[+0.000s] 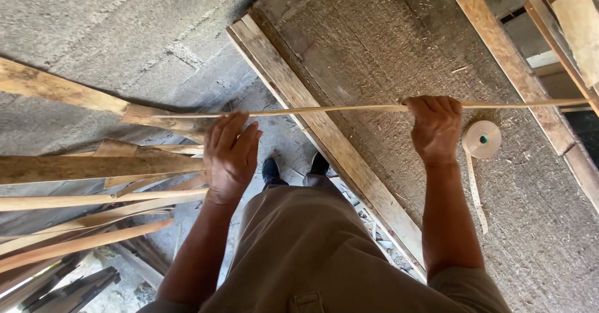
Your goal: Measuring, cutting, and fitting thin bamboo strips into a frame.
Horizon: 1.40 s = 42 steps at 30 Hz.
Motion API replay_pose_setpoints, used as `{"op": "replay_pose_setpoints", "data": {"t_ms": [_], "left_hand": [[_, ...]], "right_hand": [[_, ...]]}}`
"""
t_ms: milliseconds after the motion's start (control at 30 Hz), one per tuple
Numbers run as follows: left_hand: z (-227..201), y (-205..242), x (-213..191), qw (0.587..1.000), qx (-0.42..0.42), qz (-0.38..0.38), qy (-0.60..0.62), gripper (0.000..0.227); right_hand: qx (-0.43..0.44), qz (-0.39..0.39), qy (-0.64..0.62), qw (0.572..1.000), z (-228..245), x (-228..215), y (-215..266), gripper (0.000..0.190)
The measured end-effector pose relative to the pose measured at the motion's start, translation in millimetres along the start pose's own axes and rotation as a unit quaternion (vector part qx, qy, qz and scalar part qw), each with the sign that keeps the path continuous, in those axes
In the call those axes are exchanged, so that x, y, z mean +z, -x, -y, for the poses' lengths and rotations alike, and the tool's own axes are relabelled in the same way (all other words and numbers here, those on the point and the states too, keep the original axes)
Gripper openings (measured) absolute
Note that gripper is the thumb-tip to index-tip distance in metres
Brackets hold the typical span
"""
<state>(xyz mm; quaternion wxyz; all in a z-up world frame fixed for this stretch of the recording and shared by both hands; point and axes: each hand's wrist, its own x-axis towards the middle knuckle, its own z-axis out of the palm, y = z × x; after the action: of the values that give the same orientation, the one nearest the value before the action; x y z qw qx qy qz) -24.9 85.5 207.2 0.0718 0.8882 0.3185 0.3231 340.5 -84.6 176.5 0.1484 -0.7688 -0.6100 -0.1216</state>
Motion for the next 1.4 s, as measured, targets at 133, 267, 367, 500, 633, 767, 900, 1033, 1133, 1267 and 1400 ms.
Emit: {"op": "replay_pose_setpoints", "data": {"t_ms": [133, 267, 367, 500, 633, 767, 900, 1033, 1133, 1267, 1400], "left_hand": [[-1, 17, 11, 0.993, -0.077, -0.038, 0.082, 0.012], [7, 35, 31, 0.969, -0.184, -0.023, 0.164, 0.009], [22, 42, 49, 0.948, -0.239, -0.061, 0.203, 0.009], [49, 51, 69, 0.896, -0.343, -0.122, 0.252, 0.022], [66, 43, 58, 0.919, -0.303, -0.187, 0.17, 0.052], [94, 48, 38, 0.965, -0.222, -0.136, 0.01, 0.077], [118, 67, 16, 0.985, -0.115, 0.022, -0.13, 0.084], [105, 79, -13, 0.994, 0.009, 0.088, -0.072, 0.091], [94, 95, -23, 0.978, -0.061, 0.2, 0.014, 0.089], [72, 111, -18, 0.982, -0.065, 0.171, 0.048, 0.07], [51, 120, -3, 0.957, -0.19, 0.16, 0.153, 0.061]], "right_hand": [[0.055, 0.02, 0.013, 0.998, -18, 5, 18, 0.02], [0.078, 0.037, 0.015, 0.996, -36, 8, 42, 0.018], [0.113, 0.068, 0.013, 0.991, -40, 3, 51, 0.02], [0.125, 0.085, -0.021, 0.988, -32, -10, 51, 0.018], [0.126, 0.118, -0.121, 0.978, -18, -16, 40, 0.031], [0.122, 0.138, -0.167, 0.969, -10, -11, 27, 0.031], [0.083, 0.1, -0.146, 0.981, 5, 0, 8, 0.02], [0.038, 0.099, -0.181, 0.978, 11, 24, -11, 0.018], [0.022, 0.148, -0.16, 0.976, 11, 46, -27, 0.014], [-0.031, 0.143, -0.162, 0.976, 20, 54, -59, 0.012], [-0.06, 0.073, -0.091, 0.991, 27, 68, -73, 0.021]]}}
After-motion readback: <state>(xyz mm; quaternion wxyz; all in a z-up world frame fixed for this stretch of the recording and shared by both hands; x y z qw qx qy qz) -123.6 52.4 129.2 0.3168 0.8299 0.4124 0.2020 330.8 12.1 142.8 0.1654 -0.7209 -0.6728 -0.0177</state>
